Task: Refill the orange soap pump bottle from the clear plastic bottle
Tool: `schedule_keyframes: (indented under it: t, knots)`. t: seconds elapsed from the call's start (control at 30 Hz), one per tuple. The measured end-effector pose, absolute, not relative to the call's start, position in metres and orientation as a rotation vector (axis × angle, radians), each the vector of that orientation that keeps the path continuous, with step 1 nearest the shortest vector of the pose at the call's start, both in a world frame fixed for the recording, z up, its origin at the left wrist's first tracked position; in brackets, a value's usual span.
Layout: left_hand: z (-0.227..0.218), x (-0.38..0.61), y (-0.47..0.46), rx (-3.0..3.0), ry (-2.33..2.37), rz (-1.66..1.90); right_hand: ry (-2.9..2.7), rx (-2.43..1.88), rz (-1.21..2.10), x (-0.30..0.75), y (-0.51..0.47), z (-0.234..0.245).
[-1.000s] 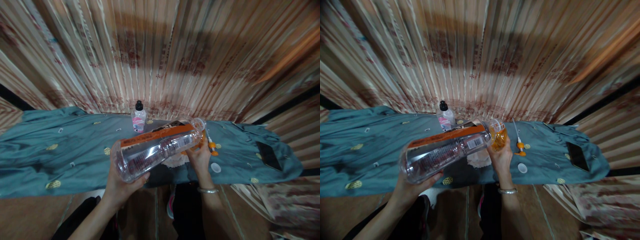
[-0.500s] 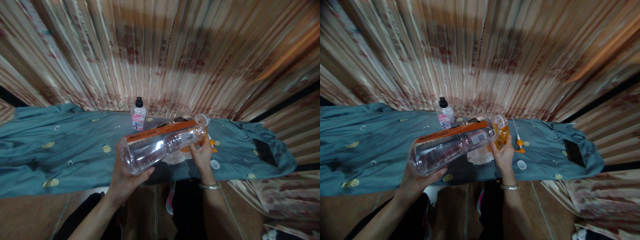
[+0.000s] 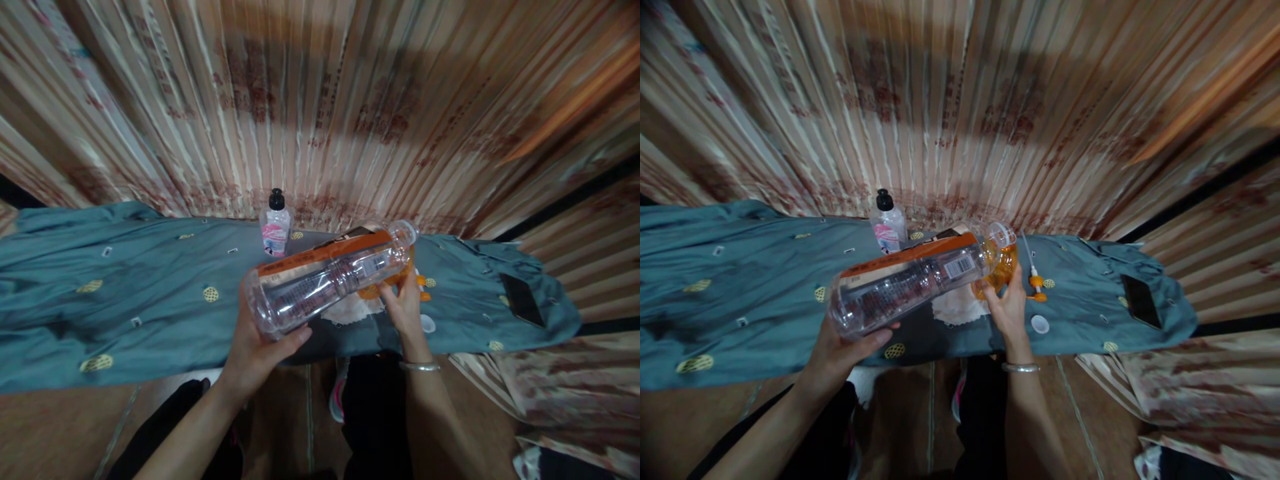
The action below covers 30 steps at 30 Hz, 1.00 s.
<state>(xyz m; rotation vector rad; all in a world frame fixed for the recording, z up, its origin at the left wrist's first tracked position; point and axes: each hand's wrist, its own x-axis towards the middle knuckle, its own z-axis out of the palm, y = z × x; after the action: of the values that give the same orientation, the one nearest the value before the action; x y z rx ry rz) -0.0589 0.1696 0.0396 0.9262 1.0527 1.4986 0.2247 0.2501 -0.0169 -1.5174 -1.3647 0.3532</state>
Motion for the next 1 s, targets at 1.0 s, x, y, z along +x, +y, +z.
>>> schedule_keyframes:
  t: [1.0]
  knots:
    - [-0.009, -0.042, 0.178, 0.833, 1.021, 1.294, -1.246, -1.535, 0.210, 0.214, 0.258, -0.018]
